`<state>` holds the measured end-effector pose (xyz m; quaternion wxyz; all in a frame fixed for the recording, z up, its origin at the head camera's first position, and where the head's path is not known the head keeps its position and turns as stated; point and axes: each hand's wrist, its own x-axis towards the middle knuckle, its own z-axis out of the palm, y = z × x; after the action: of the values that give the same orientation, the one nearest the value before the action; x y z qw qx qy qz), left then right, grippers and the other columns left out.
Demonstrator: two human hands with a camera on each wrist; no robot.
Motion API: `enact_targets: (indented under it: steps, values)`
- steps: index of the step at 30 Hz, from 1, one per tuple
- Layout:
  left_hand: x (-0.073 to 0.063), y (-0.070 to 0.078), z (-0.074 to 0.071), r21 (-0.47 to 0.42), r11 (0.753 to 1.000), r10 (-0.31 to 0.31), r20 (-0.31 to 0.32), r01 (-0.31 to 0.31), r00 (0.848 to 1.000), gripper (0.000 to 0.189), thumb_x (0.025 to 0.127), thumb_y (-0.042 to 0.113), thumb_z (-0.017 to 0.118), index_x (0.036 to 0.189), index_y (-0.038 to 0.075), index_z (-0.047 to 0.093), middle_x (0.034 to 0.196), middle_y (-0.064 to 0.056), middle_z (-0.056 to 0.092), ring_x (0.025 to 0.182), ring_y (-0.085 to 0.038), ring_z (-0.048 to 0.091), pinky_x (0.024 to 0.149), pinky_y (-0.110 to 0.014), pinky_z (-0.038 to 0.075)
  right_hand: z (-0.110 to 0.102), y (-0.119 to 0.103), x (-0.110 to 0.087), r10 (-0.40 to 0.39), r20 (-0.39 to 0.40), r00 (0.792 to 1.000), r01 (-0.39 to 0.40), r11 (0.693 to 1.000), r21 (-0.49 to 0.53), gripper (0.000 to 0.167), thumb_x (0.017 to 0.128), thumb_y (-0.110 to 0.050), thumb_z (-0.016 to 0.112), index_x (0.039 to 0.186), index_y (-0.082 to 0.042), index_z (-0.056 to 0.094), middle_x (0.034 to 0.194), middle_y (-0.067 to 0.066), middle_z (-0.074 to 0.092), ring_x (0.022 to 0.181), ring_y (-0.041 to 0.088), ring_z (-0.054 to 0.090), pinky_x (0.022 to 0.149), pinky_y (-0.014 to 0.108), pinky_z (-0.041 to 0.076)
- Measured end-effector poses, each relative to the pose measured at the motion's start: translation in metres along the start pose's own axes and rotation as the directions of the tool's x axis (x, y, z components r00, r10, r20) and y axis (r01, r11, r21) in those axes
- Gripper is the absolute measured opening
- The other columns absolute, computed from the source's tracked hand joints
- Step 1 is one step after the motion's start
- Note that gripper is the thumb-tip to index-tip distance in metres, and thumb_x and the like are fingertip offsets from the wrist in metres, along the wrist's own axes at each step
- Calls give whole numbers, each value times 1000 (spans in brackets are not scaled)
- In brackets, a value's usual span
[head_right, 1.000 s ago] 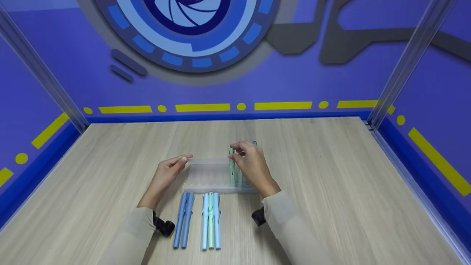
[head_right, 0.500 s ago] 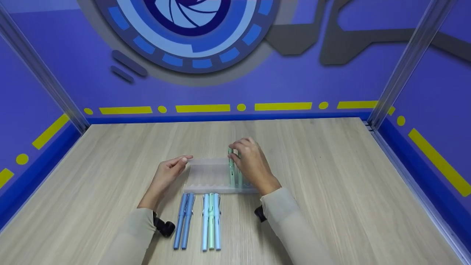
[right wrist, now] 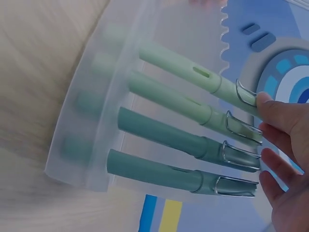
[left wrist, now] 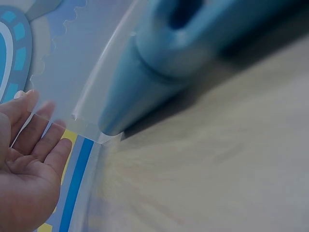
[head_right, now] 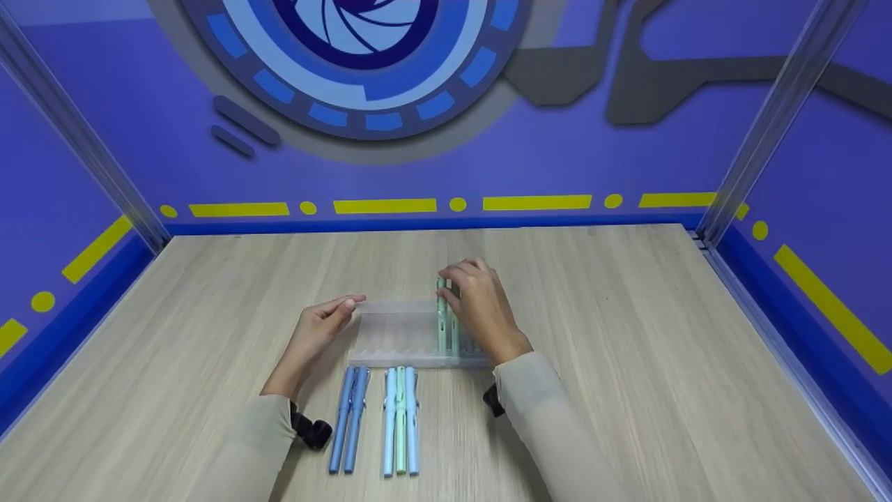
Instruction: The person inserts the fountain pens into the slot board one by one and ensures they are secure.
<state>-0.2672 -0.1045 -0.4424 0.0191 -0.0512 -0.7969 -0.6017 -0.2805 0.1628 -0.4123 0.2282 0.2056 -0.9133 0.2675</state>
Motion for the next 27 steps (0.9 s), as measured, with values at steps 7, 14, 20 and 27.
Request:
enact_targets:
  steps: [7,14,20,27]
  values:
    - [9,-16,2,9,1000,-11,-3,11,1000,33,100,22,53,121,1,65,129,-15,62,127,-30,54,109,-43,43,3,2,4,32,27,999,-31,999,-22,26,86,-17,73,110,-8,71,111,7,71,110,25,58,96,41,51]
    - [23,-40,5,-6,1000,-6,-14,6,1000,35,98,31,55,121,6,67,129,-11,63,127,-26,55,109,-41,43,7,3,6,31,20,999,-30,999,-38,28,85,-18,73,111,-7,71,111,8,72,109,28,58,99,50,46]
    - [23,-41,4,-17,1000,0,-6,0,1000,38,97,36,56,120,9,67,129,-8,63,128,-25,54,110,-40,42,7,4,7,25,15,1000,-24,999,-47,27,85,-17,73,111,-7,71,110,8,72,108,28,59,97,48,47]
    - [22,-40,4,-5,1000,11,-7,-11,1000,36,97,34,56,120,9,67,128,-8,64,127,-25,55,109,-39,43,9,6,4,-17,-6,1000,17,998,-52,28,86,-19,72,112,-7,70,110,7,72,107,26,59,96,46,48]
